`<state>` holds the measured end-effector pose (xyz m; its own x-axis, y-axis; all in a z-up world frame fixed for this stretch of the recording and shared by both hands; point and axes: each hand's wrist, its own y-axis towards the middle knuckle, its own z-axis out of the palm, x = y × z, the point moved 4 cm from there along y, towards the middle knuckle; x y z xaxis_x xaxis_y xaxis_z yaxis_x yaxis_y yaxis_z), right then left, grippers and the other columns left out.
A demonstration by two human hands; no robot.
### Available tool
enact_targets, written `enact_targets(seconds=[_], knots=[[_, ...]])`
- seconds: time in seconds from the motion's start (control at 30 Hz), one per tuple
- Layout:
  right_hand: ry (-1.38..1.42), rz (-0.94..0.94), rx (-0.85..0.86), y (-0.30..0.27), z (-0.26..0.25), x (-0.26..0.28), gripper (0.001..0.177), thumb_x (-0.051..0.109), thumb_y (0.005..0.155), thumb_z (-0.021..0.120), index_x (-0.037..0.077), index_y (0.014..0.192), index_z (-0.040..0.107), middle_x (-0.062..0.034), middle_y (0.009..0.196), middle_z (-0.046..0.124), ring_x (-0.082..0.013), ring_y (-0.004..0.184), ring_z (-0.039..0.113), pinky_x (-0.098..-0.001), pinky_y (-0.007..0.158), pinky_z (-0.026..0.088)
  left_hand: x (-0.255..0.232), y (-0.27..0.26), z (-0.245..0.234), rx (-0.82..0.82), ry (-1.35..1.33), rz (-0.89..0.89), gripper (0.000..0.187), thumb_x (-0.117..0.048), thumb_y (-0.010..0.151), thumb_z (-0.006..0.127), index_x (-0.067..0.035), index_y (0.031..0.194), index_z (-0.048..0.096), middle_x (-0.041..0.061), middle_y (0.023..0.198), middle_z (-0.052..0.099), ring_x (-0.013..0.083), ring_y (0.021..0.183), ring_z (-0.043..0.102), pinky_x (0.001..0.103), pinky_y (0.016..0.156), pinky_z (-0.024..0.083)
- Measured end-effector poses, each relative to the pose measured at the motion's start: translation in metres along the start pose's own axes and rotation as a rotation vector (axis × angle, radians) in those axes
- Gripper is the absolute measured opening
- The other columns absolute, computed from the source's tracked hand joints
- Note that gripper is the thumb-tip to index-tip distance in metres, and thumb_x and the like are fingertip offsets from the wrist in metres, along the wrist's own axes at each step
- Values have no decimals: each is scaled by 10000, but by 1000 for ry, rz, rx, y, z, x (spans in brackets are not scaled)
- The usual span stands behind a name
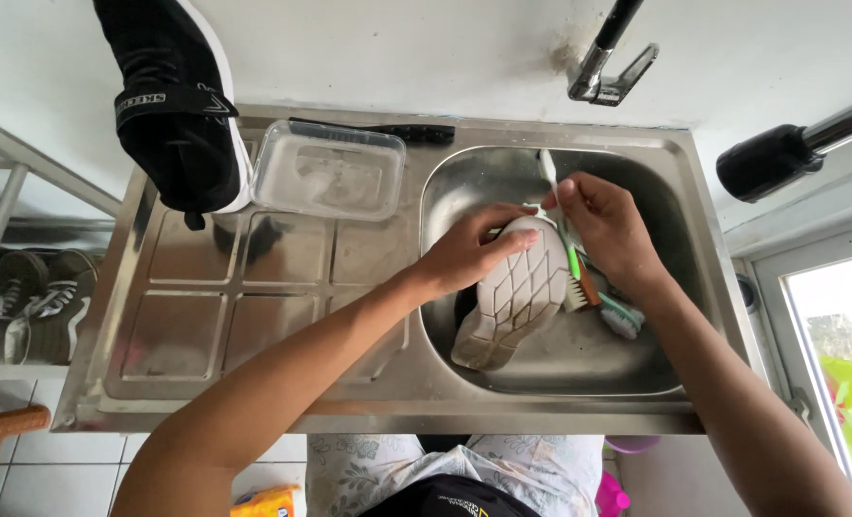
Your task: Cleaning the sole of a white sneaker in a sink using a toothbrush and a larger scrubbing brush.
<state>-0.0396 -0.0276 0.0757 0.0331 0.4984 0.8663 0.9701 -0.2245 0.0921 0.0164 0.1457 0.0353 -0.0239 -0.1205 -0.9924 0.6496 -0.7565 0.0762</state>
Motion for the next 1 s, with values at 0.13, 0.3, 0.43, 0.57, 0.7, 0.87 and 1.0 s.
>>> enact_targets(seconds=[0.13,0.3,0.43,0.57,0.7,0.87,1.0], knots=[[142,-103,16,9,11,9,372,275,1146,542,71,870,685,-14,755,609,-82,742,513,-230,736,427,14,9,3,42,18,-18,637,-475,916,698,6,1325,615,262,1470,507,470,1301,553,512,1093,460],[30,-61,-34,24,-7,-42,351,61,946,785,20,1109,477,-95,935,494,-210,680,631,-325,657,528,16,6,-7,-81,49,-14,556,-483,958,640,-26,1274,676,221,1368,621,406,1221,630,491,1010,527],[-361,-33,-100,27,-31,-68,302,61,827,681,127,683,424,-3,578,364,-232,514,450,-378,545,365,26,10,-11,-143,103,-41,508,-515,940,651,-108,1235,723,131,1259,703,288,1149,685,417,943,561],[-577,-112,458,-3,-16,-7,399,83,816,708,1,1179,563,-289,1535,465,-633,1356,376,-687,1078,376,34,11,-11,-171,87,-102,538,-547,933,641,-126,1258,721,127,1179,721,242,1097,675,435,941,537],[-333,-228,381,-19,-30,53,307,175,1023,545,94,1224,762,-45,1112,709,-167,937,699,-313,785,515,-1,3,-10,-120,111,-67,334,-441,966,523,-202,736,482,-75,613,272,62,523,242,270,507,194],[38,-399,614,-116,-27,154,229,313,940,698,221,1149,681,4,962,845,-145,847,858,-295,766,709,0,2,-10,-135,105,-41,336,-376,959,528,-214,680,434,-87,602,300,58,540,273,264,517,203],[-253,-13,737,-170,-22,149,240,588,820,853,430,1001,846,274,996,903,15,842,917,-251,698,732,-2,1,-9,-101,85,-21,361,-382,958,518,-225,666,374,-85,600,264,58,539,241,267,526,183]])
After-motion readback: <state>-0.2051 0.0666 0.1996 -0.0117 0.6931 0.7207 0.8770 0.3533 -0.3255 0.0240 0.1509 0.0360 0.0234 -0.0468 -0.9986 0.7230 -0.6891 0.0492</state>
